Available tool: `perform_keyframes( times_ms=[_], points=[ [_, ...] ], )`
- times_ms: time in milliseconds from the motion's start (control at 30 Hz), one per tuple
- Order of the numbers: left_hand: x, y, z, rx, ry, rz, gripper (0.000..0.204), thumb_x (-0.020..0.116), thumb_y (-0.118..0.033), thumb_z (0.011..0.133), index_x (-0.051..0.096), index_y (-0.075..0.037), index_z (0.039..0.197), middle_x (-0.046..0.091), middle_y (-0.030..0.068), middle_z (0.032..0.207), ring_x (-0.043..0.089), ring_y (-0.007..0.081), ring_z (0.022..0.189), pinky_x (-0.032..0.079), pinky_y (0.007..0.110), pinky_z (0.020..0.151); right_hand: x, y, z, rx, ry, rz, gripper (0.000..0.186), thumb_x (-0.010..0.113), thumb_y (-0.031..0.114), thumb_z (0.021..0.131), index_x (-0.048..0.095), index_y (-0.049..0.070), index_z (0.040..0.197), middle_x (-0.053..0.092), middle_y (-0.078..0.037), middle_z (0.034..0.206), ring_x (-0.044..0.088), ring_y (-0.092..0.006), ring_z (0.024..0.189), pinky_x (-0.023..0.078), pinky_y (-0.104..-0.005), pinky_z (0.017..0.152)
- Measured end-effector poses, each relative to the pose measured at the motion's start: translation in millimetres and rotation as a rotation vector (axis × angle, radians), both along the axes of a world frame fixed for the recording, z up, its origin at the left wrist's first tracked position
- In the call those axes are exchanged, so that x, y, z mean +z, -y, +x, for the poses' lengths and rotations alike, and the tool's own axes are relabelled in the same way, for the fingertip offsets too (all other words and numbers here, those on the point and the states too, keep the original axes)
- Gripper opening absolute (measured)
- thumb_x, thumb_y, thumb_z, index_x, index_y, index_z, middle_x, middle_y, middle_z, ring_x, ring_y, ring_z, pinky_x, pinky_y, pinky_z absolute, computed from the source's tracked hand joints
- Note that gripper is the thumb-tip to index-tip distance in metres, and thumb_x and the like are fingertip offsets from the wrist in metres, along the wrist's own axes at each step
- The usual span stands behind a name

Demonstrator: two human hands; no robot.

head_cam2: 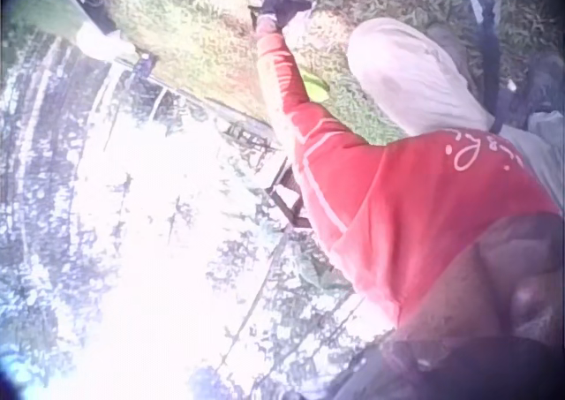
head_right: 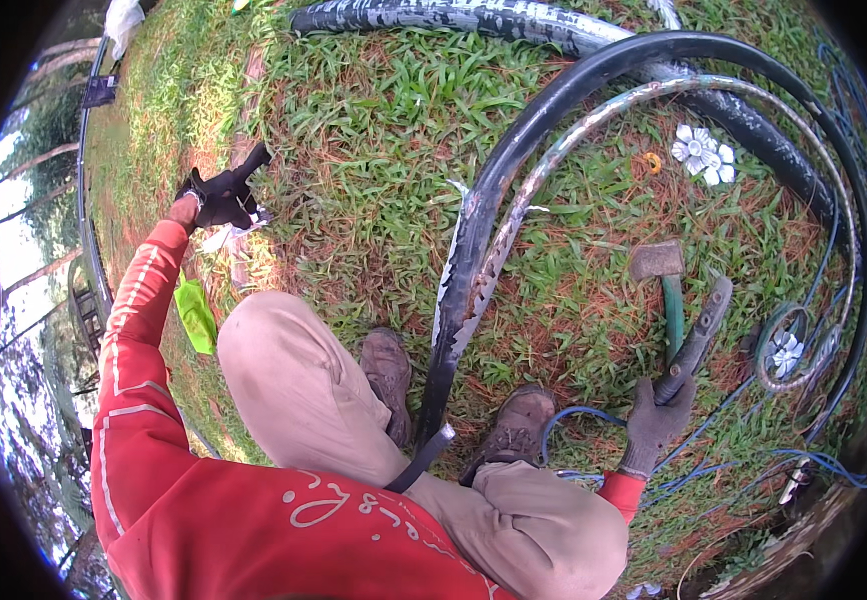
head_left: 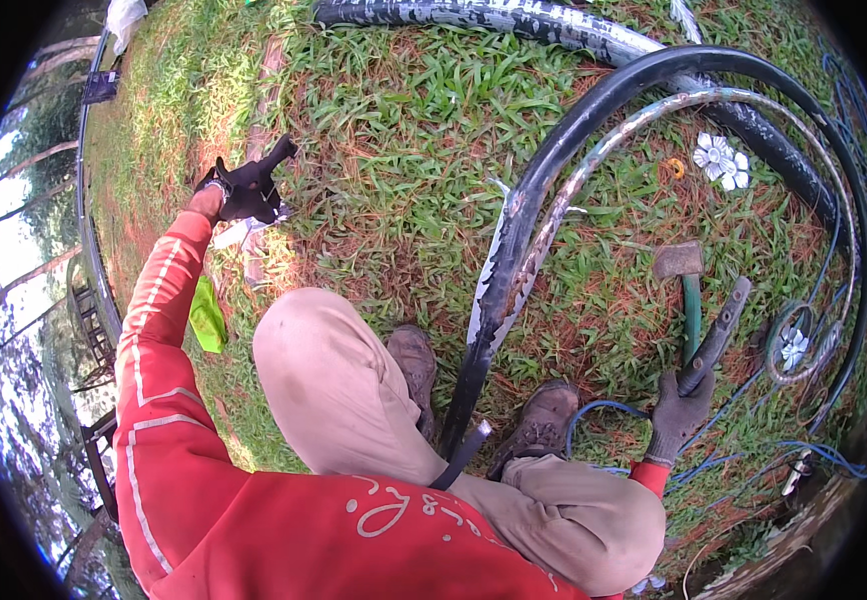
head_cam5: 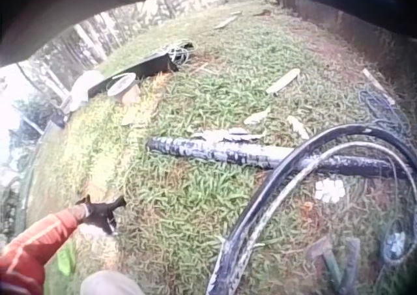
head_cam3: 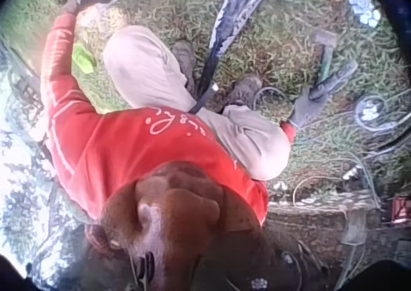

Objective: The person places a decorative cap onto a metal pipe, uses pliers to adjust a component, and then uses a welding tool to fuse the cap to the pipe, creating sparks.

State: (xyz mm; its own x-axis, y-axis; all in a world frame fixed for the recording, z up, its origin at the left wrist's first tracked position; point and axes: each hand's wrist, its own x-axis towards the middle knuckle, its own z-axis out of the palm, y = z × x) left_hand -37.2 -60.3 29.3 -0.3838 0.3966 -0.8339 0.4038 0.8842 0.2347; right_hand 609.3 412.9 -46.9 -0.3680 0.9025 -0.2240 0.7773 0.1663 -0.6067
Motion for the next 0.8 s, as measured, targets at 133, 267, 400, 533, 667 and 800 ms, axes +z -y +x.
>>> perform_keyframes(
  times_ms=[133,267,400,533,667,800],
  points=[
    [8,17,42,0.242,-0.041,0.173,0.127,0.080,0.007,0.084,0.002,-0.025,0.179,0.078,0.0123,0.116,0.072,0.0183,0.094,0.062,0.036,0.080,20,4,-9,0.010,0.127,-0.046,0.056,0.085,0.012,0.083,0.065,0.003,0.134,0.072,-0.010,0.103,0.070,-0.0220,0.090,0.056,-0.0375,0.088],
    [44,18,49,0.364,0.047,0.269,0.107,0.075,0.005,0.090,0.014,-0.011,0.177,0.077,0.0123,0.129,0.070,0.0158,0.101,0.061,0.034,0.083,40,0,12,0.056,0.136,0.010,0.055,0.084,0.011,0.083,0.065,0.003,0.134,0.071,-0.010,0.101,0.069,-0.0206,0.088,0.056,-0.0369,0.086],
    [54,69,32,0.632,0.117,0.433,0.039,0.061,0.006,0.104,0.067,0.004,0.143,0.074,0.0045,0.113,0.065,0.0112,0.095,0.057,0.028,0.087,106,-9,17,-0.010,0.148,-0.010,0.057,0.084,0.011,0.081,0.066,0.005,0.135,0.073,-0.010,0.098,0.070,-0.0227,0.086,0.057,-0.0392,0.085],
    [99,141,21,0.784,0.186,0.552,0.030,0.061,0.001,0.107,0.068,0.004,0.136,0.074,0.0065,0.117,0.066,0.0138,0.093,0.056,0.028,0.083,215,-16,47,-0.025,0.291,0.100,0.062,0.084,0.014,0.079,0.065,0.008,0.138,0.077,-0.018,0.105,0.076,-0.0342,0.093,0.059,-0.0449,0.088],
    [170,155,26,0.742,0.023,0.521,0.035,0.069,-0.022,0.112,0.069,0.001,0.138,0.077,0.0042,0.118,0.070,0.0140,0.103,0.056,0.027,0.087,336,-4,100,-0.094,0.320,0.070,0.065,0.082,0.014,0.079,0.066,0.010,0.142,0.078,-0.022,0.115,0.077,-0.0405,0.103,0.059,-0.0474,0.090],
    [294,79,63,0.401,-0.058,0.543,0.031,0.066,-0.019,0.112,0.070,0.002,0.135,0.077,0.0070,0.122,0.070,0.0147,0.105,0.057,0.032,0.098,477,53,178,-0.333,0.459,-0.036,0.064,0.079,0.016,0.082,0.066,0.012,0.144,0.077,-0.023,0.118,0.076,-0.0428,0.107,0.060,-0.0496,0.093]
  ],
)
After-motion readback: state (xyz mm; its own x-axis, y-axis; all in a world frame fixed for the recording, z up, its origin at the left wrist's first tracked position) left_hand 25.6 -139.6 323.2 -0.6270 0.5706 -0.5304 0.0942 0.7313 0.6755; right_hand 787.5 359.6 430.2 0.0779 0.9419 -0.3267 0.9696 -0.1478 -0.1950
